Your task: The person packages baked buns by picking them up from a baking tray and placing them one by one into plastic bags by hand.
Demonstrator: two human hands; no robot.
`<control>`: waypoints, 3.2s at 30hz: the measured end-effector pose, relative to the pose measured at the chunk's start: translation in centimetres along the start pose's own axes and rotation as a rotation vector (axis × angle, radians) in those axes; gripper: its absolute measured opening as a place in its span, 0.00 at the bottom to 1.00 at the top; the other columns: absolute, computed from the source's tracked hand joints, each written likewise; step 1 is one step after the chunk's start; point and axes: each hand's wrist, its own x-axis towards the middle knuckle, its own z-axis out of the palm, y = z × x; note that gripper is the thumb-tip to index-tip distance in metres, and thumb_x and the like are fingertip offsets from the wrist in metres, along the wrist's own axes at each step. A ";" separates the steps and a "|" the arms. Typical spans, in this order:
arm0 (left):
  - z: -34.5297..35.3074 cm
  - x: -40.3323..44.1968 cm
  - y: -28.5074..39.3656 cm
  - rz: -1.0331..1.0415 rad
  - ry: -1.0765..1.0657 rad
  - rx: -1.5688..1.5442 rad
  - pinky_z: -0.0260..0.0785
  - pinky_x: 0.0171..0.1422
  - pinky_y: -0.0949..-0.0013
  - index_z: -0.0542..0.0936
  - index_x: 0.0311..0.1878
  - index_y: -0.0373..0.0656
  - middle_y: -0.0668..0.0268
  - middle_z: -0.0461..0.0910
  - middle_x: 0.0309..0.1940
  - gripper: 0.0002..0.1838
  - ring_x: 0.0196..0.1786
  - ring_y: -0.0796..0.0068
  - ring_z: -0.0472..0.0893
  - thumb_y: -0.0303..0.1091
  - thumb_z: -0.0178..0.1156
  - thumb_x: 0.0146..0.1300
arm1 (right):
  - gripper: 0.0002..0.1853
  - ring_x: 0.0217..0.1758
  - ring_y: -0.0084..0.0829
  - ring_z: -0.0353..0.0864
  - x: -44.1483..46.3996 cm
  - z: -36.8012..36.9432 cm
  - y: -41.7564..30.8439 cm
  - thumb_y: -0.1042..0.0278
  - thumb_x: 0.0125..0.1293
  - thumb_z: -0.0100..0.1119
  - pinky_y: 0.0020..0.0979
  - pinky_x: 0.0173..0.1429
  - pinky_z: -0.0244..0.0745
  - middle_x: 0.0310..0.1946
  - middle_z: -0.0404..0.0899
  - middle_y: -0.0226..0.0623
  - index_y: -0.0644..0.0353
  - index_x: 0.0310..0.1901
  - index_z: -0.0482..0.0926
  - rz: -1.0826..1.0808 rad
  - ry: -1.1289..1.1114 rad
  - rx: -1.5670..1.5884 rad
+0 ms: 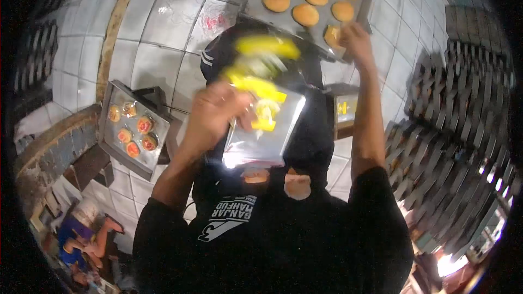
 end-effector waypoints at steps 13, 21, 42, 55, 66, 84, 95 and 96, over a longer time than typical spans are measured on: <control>-0.6 4.9 -3.8 0.197 0.410 -0.418 0.79 0.39 0.71 0.82 0.54 0.33 0.58 0.88 0.36 0.14 0.34 0.71 0.87 0.36 0.60 0.76 | 0.37 0.55 0.51 0.86 21.6 15.5 -1.9 0.33 0.51 0.69 0.49 0.57 0.81 0.50 0.86 0.59 0.62 0.49 0.85 0.088 -0.129 -0.525; -1.6 5.9 -2.7 0.230 0.328 -0.553 0.80 0.50 0.61 0.75 0.59 0.37 0.47 0.86 0.50 0.19 0.49 0.58 0.88 0.44 0.47 0.82 | 0.33 0.58 0.38 0.83 9.9 11.1 -6.9 0.57 0.59 0.77 0.37 0.63 0.78 0.55 0.82 0.46 0.62 0.62 0.75 -0.118 -0.163 0.287; 1.4 4.7 0.4 0.136 -0.007 -0.975 0.74 0.67 0.55 0.79 0.60 0.44 0.62 0.84 0.53 0.20 0.57 0.64 0.83 0.46 0.52 0.77 | 0.30 0.71 0.49 0.75 -16.6 14.5 -16.9 0.78 0.54 0.68 0.58 0.80 0.56 0.63 0.79 0.49 0.61 0.63 0.77 -0.904 0.246 -0.208; 5.4 6.8 0.3 0.477 0.327 -0.963 0.72 0.68 0.53 0.75 0.63 0.44 0.60 0.80 0.58 0.32 0.60 0.60 0.80 0.64 0.45 0.78 | 0.19 0.63 0.48 0.81 -14.4 10.3 -20.5 0.69 0.69 0.60 0.53 0.74 0.68 0.58 0.81 0.45 0.59 0.60 0.77 -1.008 0.203 -0.382; -2.8 6.0 0.0 0.292 0.198 -0.959 0.75 0.68 0.45 0.71 0.68 0.40 0.49 0.77 0.63 0.39 0.65 0.50 0.78 0.68 0.34 0.79 | 0.12 0.46 0.29 0.79 -20.6 8.7 -19.2 0.67 0.68 0.71 0.30 0.50 0.75 0.41 0.80 0.35 0.62 0.38 0.76 -0.708 -1.296 0.838; 0.3 4.4 -0.1 0.574 0.451 -0.177 0.75 0.44 0.72 0.85 0.42 0.34 0.67 0.86 0.32 0.17 0.36 0.80 0.82 0.39 0.57 0.78 | 0.14 0.29 0.45 0.76 -12.4 10.5 -19.7 0.62 0.76 0.58 0.38 0.37 0.71 0.29 0.76 0.50 0.65 0.38 0.80 -0.691 0.222 -0.040; -4.4 2.7 -10.1 0.354 0.507 -0.075 0.70 0.48 0.74 0.87 0.36 0.35 0.66 0.83 0.44 0.10 0.44 0.80 0.79 0.31 0.62 0.72 | 0.14 0.31 0.18 0.79 -15.1 13.8 -11.7 0.59 0.76 0.61 0.24 0.32 0.73 0.29 0.80 0.30 0.63 0.39 0.81 0.111 -0.247 0.432; -4.3 2.7 -9.3 0.333 0.512 -0.076 0.70 0.48 0.74 0.87 0.36 0.35 0.66 0.83 0.44 0.10 0.44 0.80 0.79 0.31 0.62 0.72 | 0.14 0.31 0.18 0.79 -15.7 14.4 -12.2 0.59 0.76 0.61 0.24 0.32 0.73 0.29 0.80 0.30 0.63 0.39 0.81 0.129 -0.257 0.434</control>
